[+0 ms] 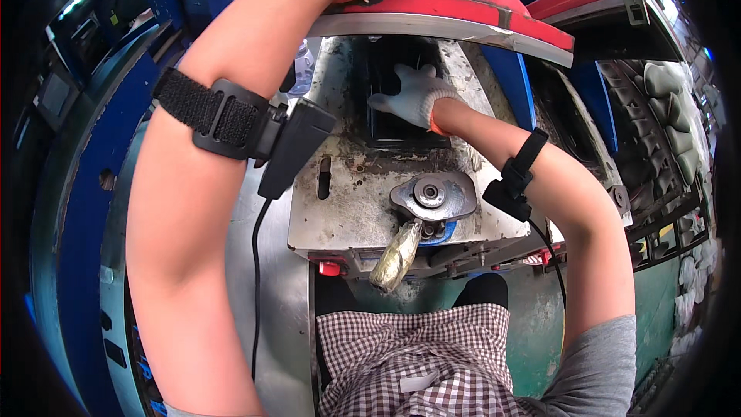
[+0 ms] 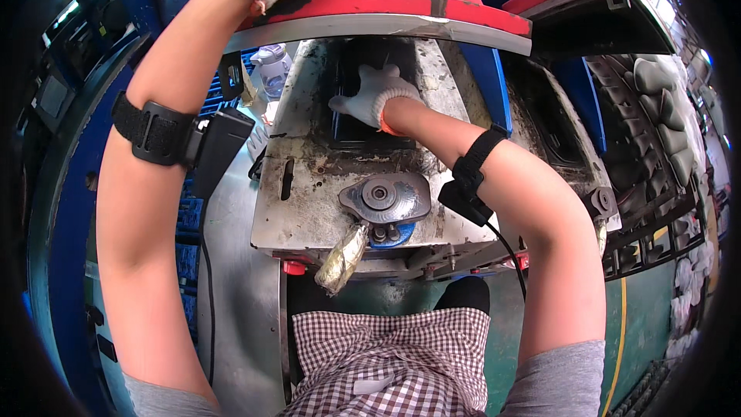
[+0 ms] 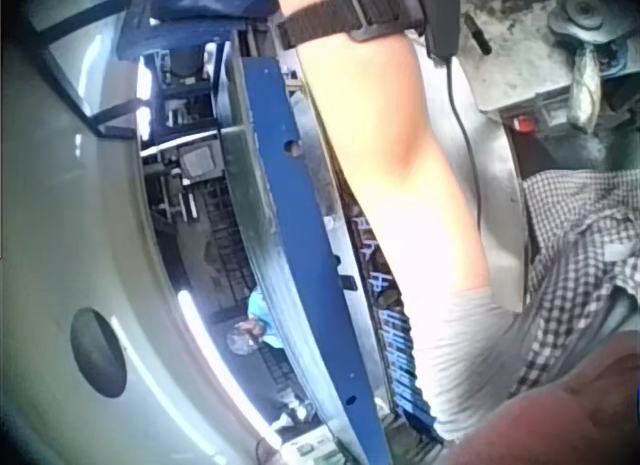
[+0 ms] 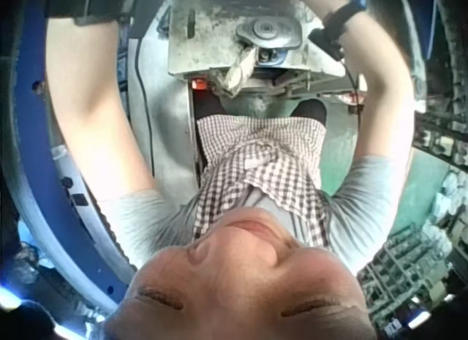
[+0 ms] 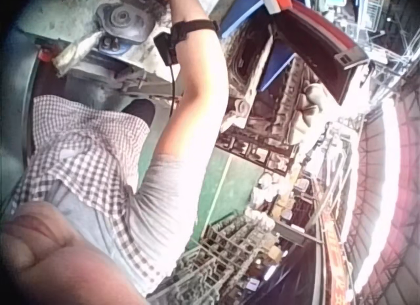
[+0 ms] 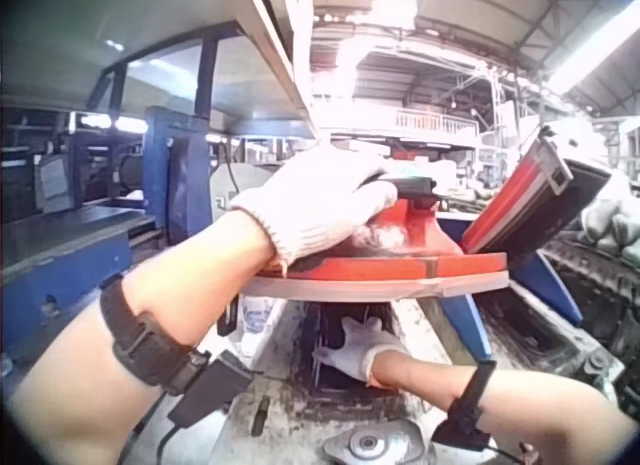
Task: Press shoe soles onto the shoe upper using a pneumatic press machine.
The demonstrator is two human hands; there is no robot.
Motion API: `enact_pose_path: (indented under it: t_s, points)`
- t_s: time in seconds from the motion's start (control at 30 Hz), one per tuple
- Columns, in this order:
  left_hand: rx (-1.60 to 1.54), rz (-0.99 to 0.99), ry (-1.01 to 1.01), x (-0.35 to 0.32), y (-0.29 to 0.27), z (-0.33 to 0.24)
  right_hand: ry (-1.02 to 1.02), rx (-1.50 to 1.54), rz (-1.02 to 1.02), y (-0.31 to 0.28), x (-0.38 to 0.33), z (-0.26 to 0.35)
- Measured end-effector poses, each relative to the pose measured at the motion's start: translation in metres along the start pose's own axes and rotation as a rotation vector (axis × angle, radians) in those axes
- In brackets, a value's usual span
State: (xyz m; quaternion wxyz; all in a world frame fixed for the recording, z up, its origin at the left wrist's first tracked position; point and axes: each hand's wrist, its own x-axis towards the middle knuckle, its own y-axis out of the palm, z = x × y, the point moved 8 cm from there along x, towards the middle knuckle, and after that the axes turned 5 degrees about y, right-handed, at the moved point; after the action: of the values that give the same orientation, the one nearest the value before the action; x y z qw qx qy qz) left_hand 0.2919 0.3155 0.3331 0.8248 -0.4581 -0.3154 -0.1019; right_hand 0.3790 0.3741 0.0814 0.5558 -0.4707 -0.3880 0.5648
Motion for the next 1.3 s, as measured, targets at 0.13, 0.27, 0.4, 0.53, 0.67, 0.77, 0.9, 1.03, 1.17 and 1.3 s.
enact_pose_path:
  t_s: [0.13,0.27,0.4,0.53,0.67,0.77,0.9,1.03,1.17,1.3]
  points:
    - [-0.060,-0.132,-0.031,0.003,-0.010,-0.006,-0.118,-0.065,-0.150,-0.017,-0.041,0.003]
    - [-0.099,0.108,-0.161,-0.004,0.001,-0.009,-0.545,0.036,-0.317,-0.059,-0.185,0.052]
    - [-0.199,0.184,-0.035,-0.013,0.022,-0.032,-0.948,0.069,-0.135,-0.078,-0.312,0.117]
    - [-0.381,0.504,-0.367,-0.040,0.043,-0.045,-0.973,0.051,-0.151,-0.066,-0.349,0.122]
    - [-0.377,0.542,-0.272,-0.040,0.089,-0.085,-0.965,0.213,-0.134,-0.054,-0.355,0.120]
    - [-0.395,0.560,-0.364,-0.065,0.097,-0.093,-0.930,0.290,-0.112,-0.046,-0.365,0.110]
    - [-0.360,0.558,-0.428,-0.102,0.111,-0.110,-0.855,0.285,-0.113,-0.044,-0.358,0.081]
    - [-0.310,0.460,-0.385,-0.110,0.119,-0.127,-0.817,0.241,-0.088,-0.043,-0.356,0.070]
    - [-0.298,0.509,-0.442,-0.115,0.111,-0.129,-0.361,0.986,0.541,0.056,-0.303,0.005]
    - [-0.268,0.435,-0.406,-0.112,0.111,-0.130,-0.073,2.096,0.937,0.140,-0.297,0.012]
